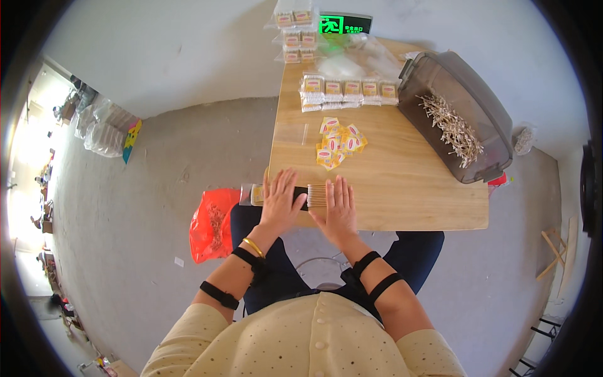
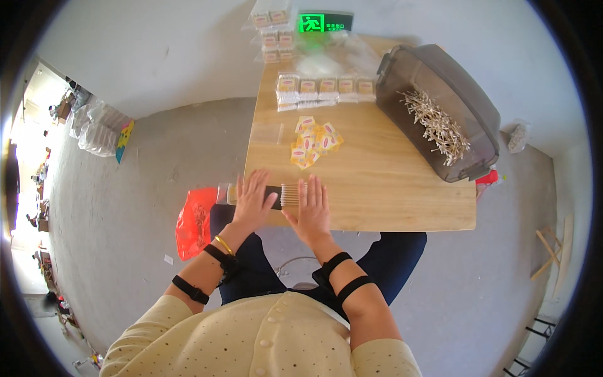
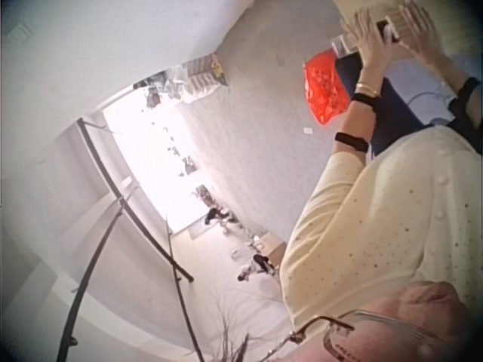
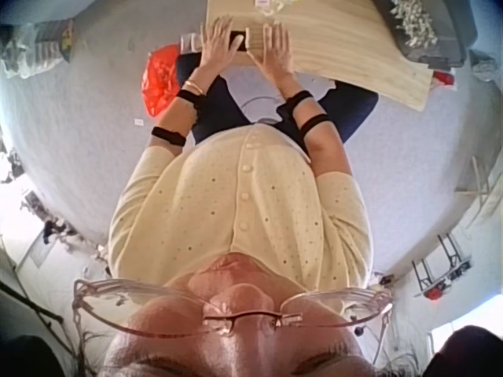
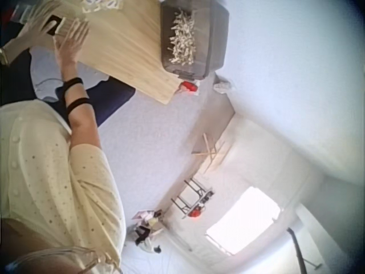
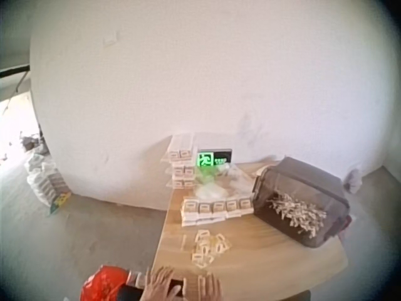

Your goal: Packaging cotton swabs into small plastic bags.

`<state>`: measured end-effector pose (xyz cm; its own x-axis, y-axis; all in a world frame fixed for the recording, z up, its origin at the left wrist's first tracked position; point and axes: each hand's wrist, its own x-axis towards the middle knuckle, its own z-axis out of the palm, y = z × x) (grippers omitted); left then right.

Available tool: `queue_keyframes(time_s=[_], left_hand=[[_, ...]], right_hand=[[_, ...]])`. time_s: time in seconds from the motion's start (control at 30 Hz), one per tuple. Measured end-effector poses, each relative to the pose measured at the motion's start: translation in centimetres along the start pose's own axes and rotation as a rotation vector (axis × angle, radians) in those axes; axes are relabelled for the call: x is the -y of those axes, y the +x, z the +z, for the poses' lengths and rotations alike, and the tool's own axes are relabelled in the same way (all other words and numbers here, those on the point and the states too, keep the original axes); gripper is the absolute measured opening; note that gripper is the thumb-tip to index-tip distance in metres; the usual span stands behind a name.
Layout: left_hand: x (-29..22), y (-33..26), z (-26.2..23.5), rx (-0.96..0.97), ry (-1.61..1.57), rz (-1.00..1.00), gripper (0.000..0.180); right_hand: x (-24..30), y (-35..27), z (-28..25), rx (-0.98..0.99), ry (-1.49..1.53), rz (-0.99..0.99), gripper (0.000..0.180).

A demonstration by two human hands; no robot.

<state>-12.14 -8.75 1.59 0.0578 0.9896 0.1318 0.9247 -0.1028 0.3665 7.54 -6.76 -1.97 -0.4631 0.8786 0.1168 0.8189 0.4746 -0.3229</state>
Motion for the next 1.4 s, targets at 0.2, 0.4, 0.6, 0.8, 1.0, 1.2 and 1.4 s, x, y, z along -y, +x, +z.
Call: queue_keyframes(time_s=[0.2,0.4,0.6,0.8,1.0,1.2,1.4], left_hand=[[2.5,-2.4,-3.1,-0.081,0.053,-0.147,0.058],[9.2,-4.0,-1.4,-0.191,0.030,-0.359,0.059],[10.5,-2.6,0.4,-0.176,-0.715,-0.827,0.059],[10.6,-2.5,2.5,-0.199,-0.807,-0.833,0.058],[11.0,-2.5,3.6,-0.174,-1.183,-0.967,0.049],[11.5,-2.8,4.5,-0.240,-1.326,-0.991,0.041],[9.7,-2.1,3.5,-0.334,-1.153,-0.923,0.046]], right_hand=[[-1.0,0.3,-1.2,0.000,0.054,-0.029,0.094],[0.0,0.9,-0.6,0.080,-0.040,-0.070,0.089],[0.0,0.9,0.2,0.107,-0.105,-0.038,0.084],[3.1,1.5,1.7,0.115,-0.082,-0.047,0.079],[6.1,2.7,2.4,0.127,-0.065,-0.026,0.075],[7.8,3.1,3.1,0.109,-0.052,-0.045,0.074],[8.9,3.4,3.7,0.118,-0.076,-0.048,0.077]])
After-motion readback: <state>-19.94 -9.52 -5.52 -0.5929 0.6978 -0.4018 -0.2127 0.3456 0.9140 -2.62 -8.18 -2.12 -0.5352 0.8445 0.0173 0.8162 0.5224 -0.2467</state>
